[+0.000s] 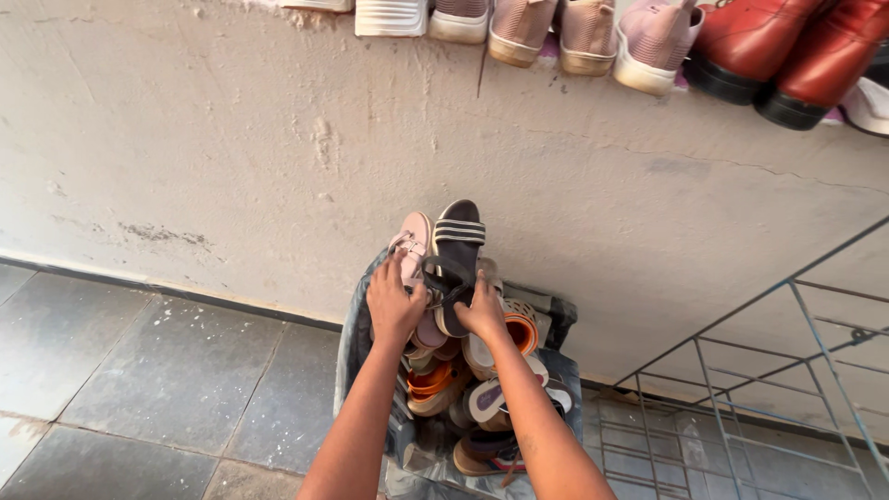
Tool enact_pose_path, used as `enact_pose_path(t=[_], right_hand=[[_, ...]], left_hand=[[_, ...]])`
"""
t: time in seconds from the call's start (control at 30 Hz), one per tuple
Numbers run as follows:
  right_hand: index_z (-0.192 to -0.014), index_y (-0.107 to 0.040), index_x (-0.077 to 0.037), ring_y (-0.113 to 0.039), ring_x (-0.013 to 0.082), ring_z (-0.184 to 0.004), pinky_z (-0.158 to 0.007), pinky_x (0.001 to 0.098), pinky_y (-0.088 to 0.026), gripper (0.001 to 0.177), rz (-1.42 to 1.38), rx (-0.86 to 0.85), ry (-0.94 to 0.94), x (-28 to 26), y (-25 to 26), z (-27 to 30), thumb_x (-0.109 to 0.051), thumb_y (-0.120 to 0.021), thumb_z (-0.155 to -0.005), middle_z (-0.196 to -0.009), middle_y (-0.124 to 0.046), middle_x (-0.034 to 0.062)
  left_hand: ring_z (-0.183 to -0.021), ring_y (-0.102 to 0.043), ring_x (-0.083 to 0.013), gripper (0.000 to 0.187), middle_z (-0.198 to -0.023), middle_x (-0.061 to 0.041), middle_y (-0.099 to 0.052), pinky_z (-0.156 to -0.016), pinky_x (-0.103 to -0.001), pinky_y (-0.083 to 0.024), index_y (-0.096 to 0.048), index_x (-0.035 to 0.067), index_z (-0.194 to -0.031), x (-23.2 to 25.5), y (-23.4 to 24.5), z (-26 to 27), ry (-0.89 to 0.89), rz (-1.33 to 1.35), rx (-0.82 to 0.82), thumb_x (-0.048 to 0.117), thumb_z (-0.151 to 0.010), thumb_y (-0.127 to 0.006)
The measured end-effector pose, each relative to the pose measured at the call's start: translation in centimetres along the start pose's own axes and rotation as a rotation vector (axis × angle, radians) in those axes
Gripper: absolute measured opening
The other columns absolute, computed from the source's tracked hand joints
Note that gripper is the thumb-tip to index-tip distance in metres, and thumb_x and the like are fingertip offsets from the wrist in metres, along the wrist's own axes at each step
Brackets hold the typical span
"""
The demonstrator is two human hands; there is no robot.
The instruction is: The person removes various shoes from a metal shoe rack and places them on a nearby ledge and a plastic chair. The person handles boots, sneakers, sandals, and slippers one at a time, moving them from the rack to the ledge or chair.
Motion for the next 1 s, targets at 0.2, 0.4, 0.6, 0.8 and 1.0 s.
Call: enact_pose_path(t=[0.2,0.4,0.6,0.8,1.0], right_hand=[[-0.16,-0.019,-0.008,-0.035,0.0413,-0.146,-0.116,0.0468,-0.035,0.103,0.031,0.036,0.068,0.5,2.6,1.1,-0.035,-0.08,-0.082,-0.158,-0.034,0.0254],[-0.156,-0.03,-0.005,-0.045,0.0442,-0.135,-0.111,0.0479,-0.042,0.092,0.039,0.316,0.233,1.4,11.7,3.2,-0.033,-0.078,-0.083,-0.145,-0.046,0.0264],[-0.153,-0.035,-0.011,-0.044,0.0416,-0.136,-0.106,0.0498,-0.045,0.081,0.089,0.462,0.089,3.2,24.1,10.3,-0.031,-0.075,-0.086,-0.145,-0.045,0.0217],[-0.149,-0.044,-0.016,-0.046,0.037,-0.136,-0.105,0.0487,-0.046,0.071,0.102,0.631,-0.101,6.7,34.4,21.1,-0.028,-0.075,-0.086,-0.142,-0.048,0.016],[-0.142,-0.052,-0.014,-0.05,0.0399,-0.128,-0.102,0.0493,-0.046,0.066,0.321,0.901,-0.141,12.7,42.5,33.1,-0.028,-0.079,-0.084,-0.137,-0.052,0.0173]], left_hand=[[-0.134,-0.05,-0.0367,0.059,-0.138,-0.015,-0.06,-0.113,-0.05,-0.037,-0.059,0.01,-0.136,4.5,0.5,-1.5,-0.187,0.003,0.099,0.017,-0.079,-0.072],[-0.124,-0.057,-0.0343,0.055,-0.129,-0.011,-0.065,-0.102,-0.048,-0.046,-0.063,0.011,-0.129,11.7,-1.6,-2.2,-0.281,0.041,-0.051,0.019,-0.076,-0.076],[-0.12,-0.058,-0.0349,0.054,-0.126,-0.011,-0.066,-0.096,-0.047,-0.051,-0.064,0.014,-0.13,21.6,-5.1,-0.7,-0.421,0.113,-0.284,0.023,-0.078,-0.078],[-0.125,-0.056,-0.0345,0.053,-0.129,-0.011,-0.065,-0.099,-0.046,-0.049,-0.063,0.014,-0.131,33.5,-8.6,4.7,-0.586,0.241,-0.524,0.025,-0.081,-0.078],[-0.125,-0.057,-0.0357,0.053,-0.13,-0.013,-0.066,-0.103,-0.045,-0.048,-0.064,0.013,-0.13,46.1,-10.6,14.4,-0.803,0.529,-0.695,0.025,-0.081,-0.078]])
Point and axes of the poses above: each hand's wrist, its own z-axis away from the middle knuckle, its own y-axis out of the back of the hand, x = y × z, the point moved 1 cm from there along -z, towards the middle knuckle
